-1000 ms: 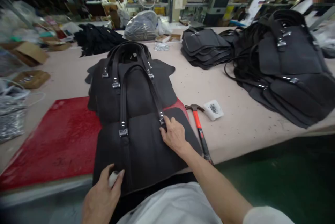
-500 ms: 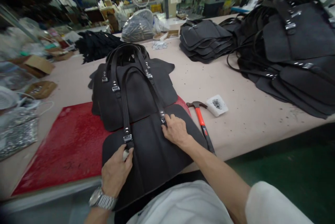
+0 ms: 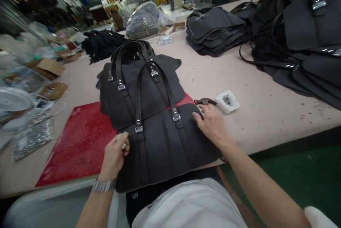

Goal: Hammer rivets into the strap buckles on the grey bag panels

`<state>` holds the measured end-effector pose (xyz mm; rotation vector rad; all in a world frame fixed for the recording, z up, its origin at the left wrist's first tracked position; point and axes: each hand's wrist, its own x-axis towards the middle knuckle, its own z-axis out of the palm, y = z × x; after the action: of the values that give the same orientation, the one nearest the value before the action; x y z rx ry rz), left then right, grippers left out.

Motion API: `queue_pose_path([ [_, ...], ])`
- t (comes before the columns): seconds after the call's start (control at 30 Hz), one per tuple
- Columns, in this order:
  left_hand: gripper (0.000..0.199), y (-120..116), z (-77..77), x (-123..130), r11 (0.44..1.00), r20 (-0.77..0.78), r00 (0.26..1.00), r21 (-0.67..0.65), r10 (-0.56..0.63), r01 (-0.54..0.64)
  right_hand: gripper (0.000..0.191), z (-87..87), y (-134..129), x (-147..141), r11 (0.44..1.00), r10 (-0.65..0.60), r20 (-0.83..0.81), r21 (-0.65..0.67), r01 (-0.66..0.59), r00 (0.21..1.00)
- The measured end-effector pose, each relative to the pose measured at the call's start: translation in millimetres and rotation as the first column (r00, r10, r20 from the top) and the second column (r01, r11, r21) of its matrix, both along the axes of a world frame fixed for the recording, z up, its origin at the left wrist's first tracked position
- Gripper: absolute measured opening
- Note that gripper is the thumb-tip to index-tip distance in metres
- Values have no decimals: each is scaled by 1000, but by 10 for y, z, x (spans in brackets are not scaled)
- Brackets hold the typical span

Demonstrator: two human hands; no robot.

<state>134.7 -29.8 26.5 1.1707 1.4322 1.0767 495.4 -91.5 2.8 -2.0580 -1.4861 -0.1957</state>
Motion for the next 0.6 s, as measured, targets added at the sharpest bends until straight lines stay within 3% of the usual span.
queue_pose_path([
  [0.07, 42, 72, 72, 6, 999, 308, 951, -34, -10, 22, 47, -69, -150, 273, 983, -169, 106, -58, 176, 980],
  [0.17, 45, 182, 47, 92, 997, 475, 877, 50, -69, 52, 50, -208, -338, 513, 930, -248, 157, -237, 281, 956],
  [0.23, 43, 242, -52, 165, 993, 482, 871, 115, -90, 39, 49, -288, -414, 552, 903, -261, 144, -312, 294, 954],
  [0.4, 35, 320, -340, 214, 965, 404, 907, 264, -123, 13, 49, -362, -452, 536, 900, -289, 159, -291, 325, 944],
  [0.6, 34, 325, -458, 185, 952, 395, 915, 305, -88, -40, 42, -323, -381, 454, 903, -200, -24, -392, 175, 979],
])
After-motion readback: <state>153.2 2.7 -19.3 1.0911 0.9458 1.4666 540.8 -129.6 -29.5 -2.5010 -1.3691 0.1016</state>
